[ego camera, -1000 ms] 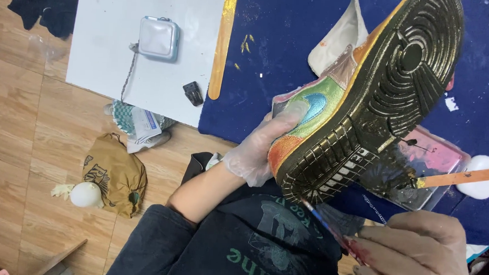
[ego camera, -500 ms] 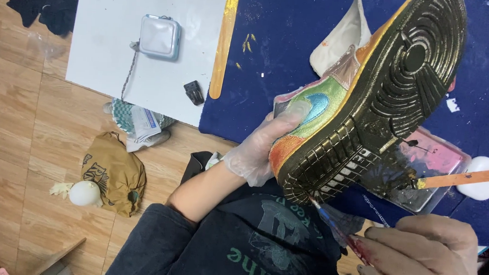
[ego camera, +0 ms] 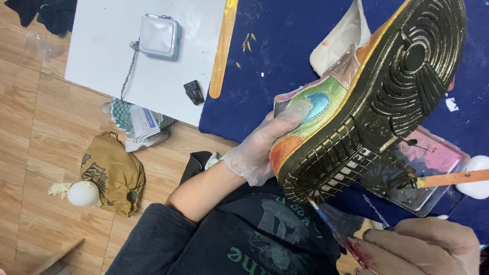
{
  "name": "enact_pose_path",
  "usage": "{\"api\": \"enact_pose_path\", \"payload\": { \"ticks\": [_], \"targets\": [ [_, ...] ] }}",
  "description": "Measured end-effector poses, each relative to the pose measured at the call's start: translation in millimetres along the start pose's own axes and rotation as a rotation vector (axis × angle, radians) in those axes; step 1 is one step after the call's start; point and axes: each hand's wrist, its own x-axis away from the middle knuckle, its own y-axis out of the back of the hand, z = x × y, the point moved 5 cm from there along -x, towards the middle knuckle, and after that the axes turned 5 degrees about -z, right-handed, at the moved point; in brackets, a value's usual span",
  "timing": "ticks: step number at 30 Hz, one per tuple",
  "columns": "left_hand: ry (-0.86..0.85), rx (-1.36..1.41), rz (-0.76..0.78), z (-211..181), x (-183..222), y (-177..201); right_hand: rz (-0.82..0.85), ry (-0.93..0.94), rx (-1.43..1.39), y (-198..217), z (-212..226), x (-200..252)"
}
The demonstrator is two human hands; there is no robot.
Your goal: Applying paint to the tread pattern of a shoe sole using a small paintbrush for customization.
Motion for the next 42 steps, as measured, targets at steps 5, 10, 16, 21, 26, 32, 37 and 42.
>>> {"api": "enact_pose_path", "payload": {
  "ticks": [5, 10, 16, 21, 26, 32, 37, 42],
  "targets": [
    [-0.005, 0.028, 0.02, 2, 1, 4, -0.085, -0.014, -0.055, 7, 8, -25],
    [0.001, 0.011, -0.001, -1, 3, -5, -0.092, 0.001, -0.039, 7, 8, -25],
    [0.034, 0.033, 0.007, 1, 2, 1, -0.012, 0.035, -0.036, 3, 4, -13],
    [0.03, 0.075, 0.09, 1, 4, -5, -0.052, 0.044, -0.02, 3, 10, -16],
    [0.01, 0.017, 0.014, 2, 1, 6, 0.154, -0.2, -0.088, -13, -12, 17],
    [-0.005, -0.002, -0.072, 0, -1, 4, -0.095, -0.056, -0.012, 14, 14, -25],
    [-0.044, -0.035, -0.027, 0, -1, 4, -0.047, -0.037, -0.011, 10, 13, -18],
    [-0.04, -0.027, -0.009, 1, 1, 6, -0.021, -0.009, -0.009, 5, 11, -15]
  ]
}}
